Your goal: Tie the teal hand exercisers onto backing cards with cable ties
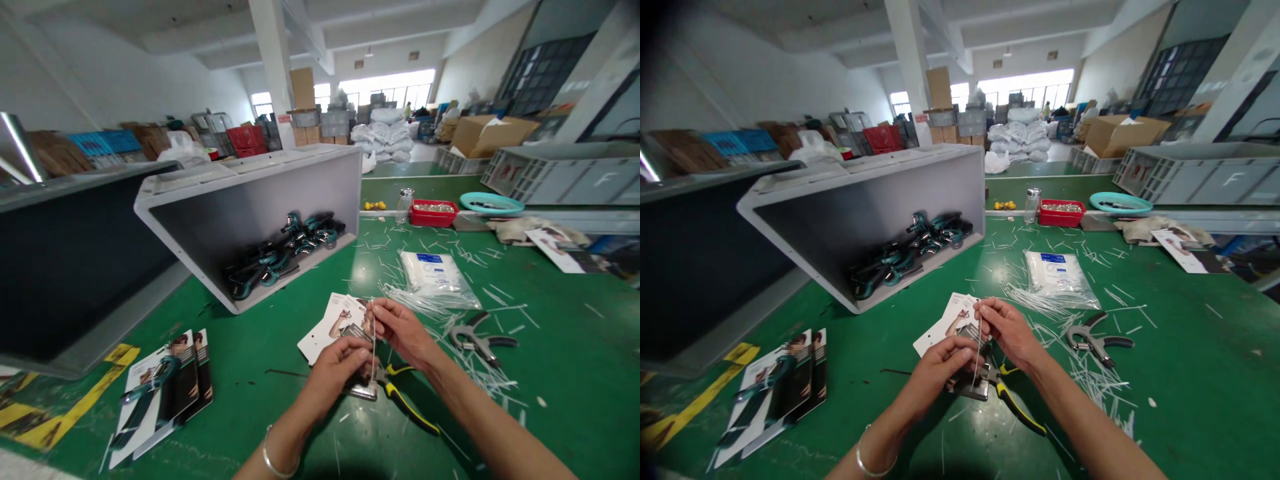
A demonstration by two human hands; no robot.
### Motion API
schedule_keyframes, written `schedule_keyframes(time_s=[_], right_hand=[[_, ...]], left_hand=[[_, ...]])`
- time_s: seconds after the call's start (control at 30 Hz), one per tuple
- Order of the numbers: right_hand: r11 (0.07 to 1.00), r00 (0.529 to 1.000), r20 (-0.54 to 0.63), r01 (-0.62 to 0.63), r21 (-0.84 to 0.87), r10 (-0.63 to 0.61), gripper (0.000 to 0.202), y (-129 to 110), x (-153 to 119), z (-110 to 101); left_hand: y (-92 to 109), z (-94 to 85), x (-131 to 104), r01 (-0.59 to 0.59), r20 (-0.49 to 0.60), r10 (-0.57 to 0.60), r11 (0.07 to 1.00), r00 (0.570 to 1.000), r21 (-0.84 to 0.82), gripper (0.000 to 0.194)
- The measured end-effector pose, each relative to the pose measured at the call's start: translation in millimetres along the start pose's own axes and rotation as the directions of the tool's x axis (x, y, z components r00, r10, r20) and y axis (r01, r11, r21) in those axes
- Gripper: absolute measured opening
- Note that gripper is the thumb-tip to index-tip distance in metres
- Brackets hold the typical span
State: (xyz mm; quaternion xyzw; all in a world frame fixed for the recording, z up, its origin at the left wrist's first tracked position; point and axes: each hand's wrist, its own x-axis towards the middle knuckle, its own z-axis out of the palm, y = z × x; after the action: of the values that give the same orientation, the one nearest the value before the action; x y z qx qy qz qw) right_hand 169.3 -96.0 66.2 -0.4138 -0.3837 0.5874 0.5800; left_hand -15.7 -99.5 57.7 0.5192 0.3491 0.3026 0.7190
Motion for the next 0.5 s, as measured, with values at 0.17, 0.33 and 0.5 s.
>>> schedule_keyframes(time_s=[0.17,0.33,0.5], right_hand=[[0.999,0.997,0.067,-0.039,0.006,0.038,0.022,25.2,-14.8,17.1],[0.996,0.996,0.032,-0.084,-0.003,0.084,0.024,48.2,-28.4,20.8],[0.999,0.995,-0.100,-0.016,0.032,0.020,0.022,43.4,-29.0,23.7]], left_hand=[[-8.9,-4.5,-11.6,-0.002,-0.159,0.000,1.000,0.987,-0.014,0.030],[-17.6,-16.7,-21.9,0.010,-0.053,-0.009,1.000,0.999,0.014,0.031],[-26.8,-14.2,-30.1,0.040,-0.044,-0.039,0.999,0.998,0.024,0.030]])
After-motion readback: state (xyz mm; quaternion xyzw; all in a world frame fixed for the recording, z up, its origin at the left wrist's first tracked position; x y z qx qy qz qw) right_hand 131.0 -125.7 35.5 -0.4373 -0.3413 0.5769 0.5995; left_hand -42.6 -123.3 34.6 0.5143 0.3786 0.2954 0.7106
